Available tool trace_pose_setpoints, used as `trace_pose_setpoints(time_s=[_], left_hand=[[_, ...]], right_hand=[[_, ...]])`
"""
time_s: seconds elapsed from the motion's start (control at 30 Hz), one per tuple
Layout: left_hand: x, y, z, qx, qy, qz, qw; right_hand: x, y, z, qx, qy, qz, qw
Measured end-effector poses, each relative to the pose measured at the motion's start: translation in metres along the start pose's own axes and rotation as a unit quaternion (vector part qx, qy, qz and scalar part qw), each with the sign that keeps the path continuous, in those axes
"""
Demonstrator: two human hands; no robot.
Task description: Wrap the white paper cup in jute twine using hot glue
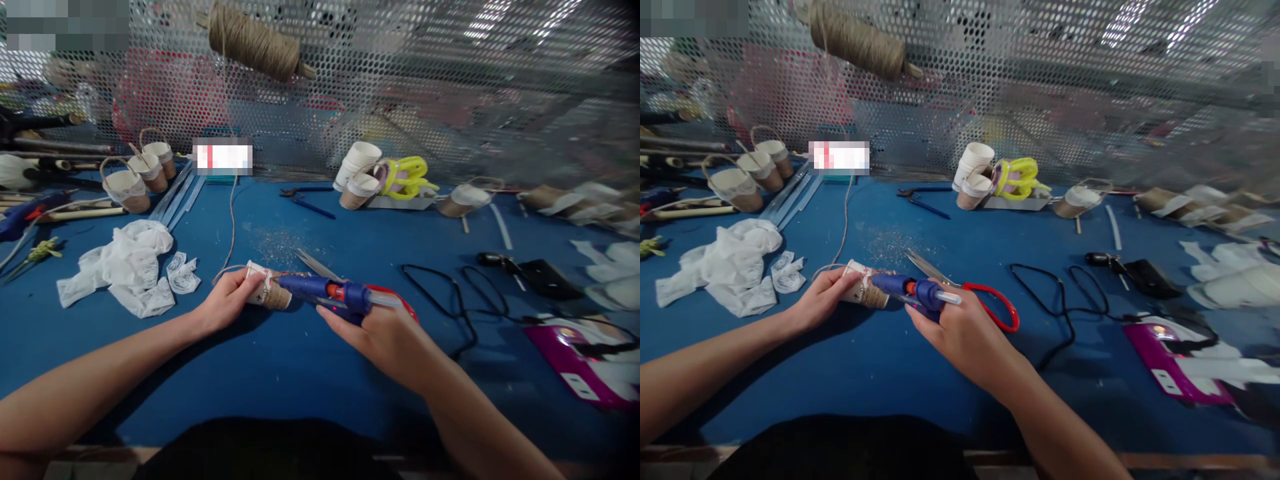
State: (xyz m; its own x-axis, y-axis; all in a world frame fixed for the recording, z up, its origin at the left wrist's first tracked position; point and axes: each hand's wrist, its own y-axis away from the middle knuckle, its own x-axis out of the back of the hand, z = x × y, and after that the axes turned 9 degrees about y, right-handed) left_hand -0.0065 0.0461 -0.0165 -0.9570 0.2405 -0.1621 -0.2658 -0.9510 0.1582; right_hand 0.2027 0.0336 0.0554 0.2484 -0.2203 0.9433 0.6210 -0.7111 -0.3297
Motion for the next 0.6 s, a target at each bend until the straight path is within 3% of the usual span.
trace_pose_setpoints(time_s=[0.2, 0.4, 0.6], left_hand=[[0.000, 0.002, -0.002, -0.015, -0.014, -0.015, 1.000], [0.001, 0.001, -0.003, -0.012, -0.016, -0.007, 1.000], [0.003, 0.000, -0.006, -0.026, -0.025, -0.013, 0.999]], right_hand=[[-0.004, 0.004, 0.007, 0.088, 0.108, 0.004, 0.990], [0.001, 0.004, 0.003, -0.024, -0.002, -0.028, 0.999], [-0.005, 0.010, 0.004, -0.053, -0.051, -0.024, 0.997]])
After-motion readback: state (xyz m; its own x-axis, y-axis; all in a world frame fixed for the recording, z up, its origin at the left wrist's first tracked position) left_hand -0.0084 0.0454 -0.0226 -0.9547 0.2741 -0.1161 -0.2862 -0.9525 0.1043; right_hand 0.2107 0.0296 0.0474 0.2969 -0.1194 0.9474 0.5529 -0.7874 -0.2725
